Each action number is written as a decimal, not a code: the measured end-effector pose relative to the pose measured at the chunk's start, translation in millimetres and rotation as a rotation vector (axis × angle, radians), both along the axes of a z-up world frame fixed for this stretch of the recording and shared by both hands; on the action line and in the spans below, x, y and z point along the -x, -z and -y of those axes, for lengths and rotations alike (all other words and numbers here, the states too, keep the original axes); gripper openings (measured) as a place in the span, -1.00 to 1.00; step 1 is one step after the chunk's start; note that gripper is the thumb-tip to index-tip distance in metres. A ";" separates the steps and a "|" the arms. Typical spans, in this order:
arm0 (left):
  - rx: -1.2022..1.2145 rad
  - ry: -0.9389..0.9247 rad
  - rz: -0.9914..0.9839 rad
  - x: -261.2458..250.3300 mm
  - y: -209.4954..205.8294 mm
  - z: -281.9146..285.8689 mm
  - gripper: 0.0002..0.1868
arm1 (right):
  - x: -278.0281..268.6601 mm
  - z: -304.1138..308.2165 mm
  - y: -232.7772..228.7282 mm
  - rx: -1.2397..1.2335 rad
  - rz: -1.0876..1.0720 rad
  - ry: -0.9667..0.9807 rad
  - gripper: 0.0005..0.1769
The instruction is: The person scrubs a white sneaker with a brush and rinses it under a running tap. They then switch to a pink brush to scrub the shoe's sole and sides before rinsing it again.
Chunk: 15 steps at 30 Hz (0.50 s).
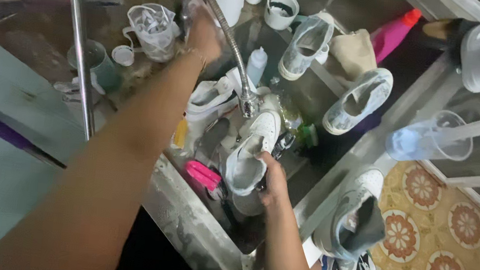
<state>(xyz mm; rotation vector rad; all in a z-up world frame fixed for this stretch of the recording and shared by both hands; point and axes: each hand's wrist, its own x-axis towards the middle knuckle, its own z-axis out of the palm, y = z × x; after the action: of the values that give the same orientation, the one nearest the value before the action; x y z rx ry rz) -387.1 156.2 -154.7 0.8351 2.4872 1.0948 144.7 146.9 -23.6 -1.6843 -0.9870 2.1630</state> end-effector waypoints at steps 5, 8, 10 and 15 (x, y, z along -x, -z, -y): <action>-1.031 -0.521 1.200 -47.3 -106.0 -86.8 -0.28 | 15.6 -1.5 -38.8 -0.001 0.086 -0.029 -0.42; 0.029 -0.216 -0.042 -78.3 -97.3 -46.7 -0.56 | 18.9 0.4 -25.7 -0.083 0.046 -0.052 -0.26; 0.021 -0.071 0.221 -137.4 -140.3 9.1 -0.38 | 20.4 3.8 -32.0 -0.099 0.045 -0.030 -0.21; -0.009 -0.083 0.337 -302.7 -148.5 81.2 -0.33 | 31.9 5.0 -53.9 -0.059 0.028 -0.121 0.29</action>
<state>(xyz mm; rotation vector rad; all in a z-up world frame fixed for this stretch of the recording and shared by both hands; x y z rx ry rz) -84.5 75.1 -6.2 0.5027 2.2517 1.1660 112.9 141.9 30.3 -1.6723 -1.1779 2.1663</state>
